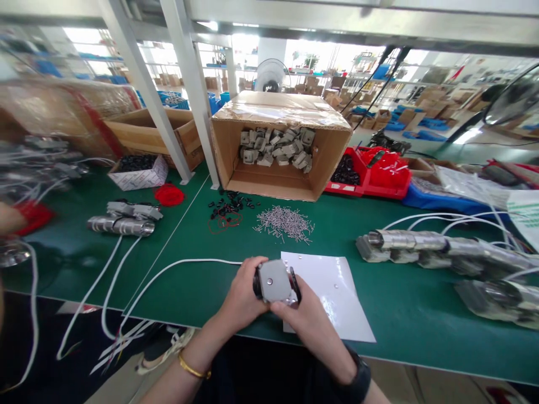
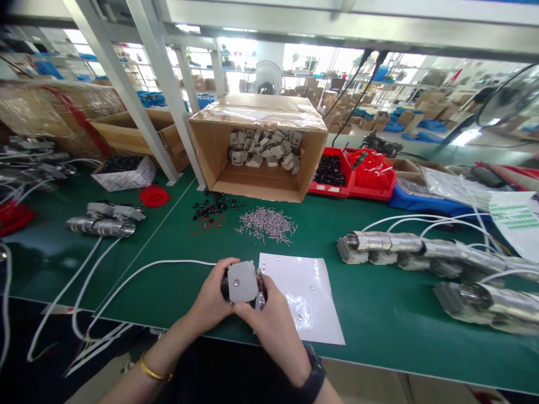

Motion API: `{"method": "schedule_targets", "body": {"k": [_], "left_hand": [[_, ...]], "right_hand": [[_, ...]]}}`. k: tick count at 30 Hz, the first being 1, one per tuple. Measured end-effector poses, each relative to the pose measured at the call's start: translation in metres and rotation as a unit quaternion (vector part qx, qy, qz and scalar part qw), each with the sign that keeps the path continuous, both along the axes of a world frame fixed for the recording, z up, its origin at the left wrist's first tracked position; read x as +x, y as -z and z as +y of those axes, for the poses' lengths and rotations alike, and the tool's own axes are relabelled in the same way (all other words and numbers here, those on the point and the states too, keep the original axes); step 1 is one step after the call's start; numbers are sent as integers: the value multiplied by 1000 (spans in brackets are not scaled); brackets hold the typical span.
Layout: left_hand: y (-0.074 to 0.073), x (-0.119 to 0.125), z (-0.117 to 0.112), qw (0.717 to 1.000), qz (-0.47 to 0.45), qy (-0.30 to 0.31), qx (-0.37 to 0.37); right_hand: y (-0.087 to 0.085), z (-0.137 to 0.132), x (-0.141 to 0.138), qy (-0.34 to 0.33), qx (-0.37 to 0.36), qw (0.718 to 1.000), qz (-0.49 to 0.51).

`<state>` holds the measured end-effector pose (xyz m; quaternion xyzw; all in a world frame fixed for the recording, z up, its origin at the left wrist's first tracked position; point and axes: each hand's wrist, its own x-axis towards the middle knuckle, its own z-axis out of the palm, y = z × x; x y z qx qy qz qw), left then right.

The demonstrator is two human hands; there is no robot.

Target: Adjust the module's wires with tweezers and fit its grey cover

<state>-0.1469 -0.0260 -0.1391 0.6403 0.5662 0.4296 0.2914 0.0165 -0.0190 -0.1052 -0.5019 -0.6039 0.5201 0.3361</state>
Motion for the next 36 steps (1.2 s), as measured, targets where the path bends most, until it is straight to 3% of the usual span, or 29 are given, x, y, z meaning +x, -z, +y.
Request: {"method": "schedule_targets", "body": {"k": [2,4,6,8,10,12,14,17,20,23,25,27,30,32,36], "left_hand": [[2,3,1,1000,-10,-2,13],[1,4,2,1000,-15,0,24],[0,4,2,999,-18,-1,38],[0,4,2,998,-20,-3,54],[0,4,2,997,-19,-5,68],[0,3,3,998,-13,-2,69],[-1,3,3,999,-6,2,53],[-1,2,2,999,-10,4,34],[0,1,1,999,-20,14,41],[0,0,1,997,-11,25,67],[0,0,2,995,12,36,91],[-1,-1,3,991,37,48,116],[0,-1,4,987,52,50,144],[1,0,4,986,50,47,149],[-1,0,3,986,49,42,156]], "right_hand": [[-7,8,7,-23,97,988,-118],[-17,16,9,-75,184,958,-205],[-27,22,7,-155,238,927,-247],[-35,25,9,-194,263,916,-235],[-39,27,19,-165,266,929,-197],[-36,29,36,-89,258,938,-216],[-24,33,56,-35,237,921,-307],[2,38,80,-9,203,891,-405],[14,40,92,60,261,919,-289],[3,31,88,154,287,945,-15],[-9,19,77,185,245,945,117],[-18,5,61,182,169,954,167],[-20,-14,33,121,49,968,214],[-18,-21,18,92,44,966,238],[-16,-22,3,130,116,962,211]]}}
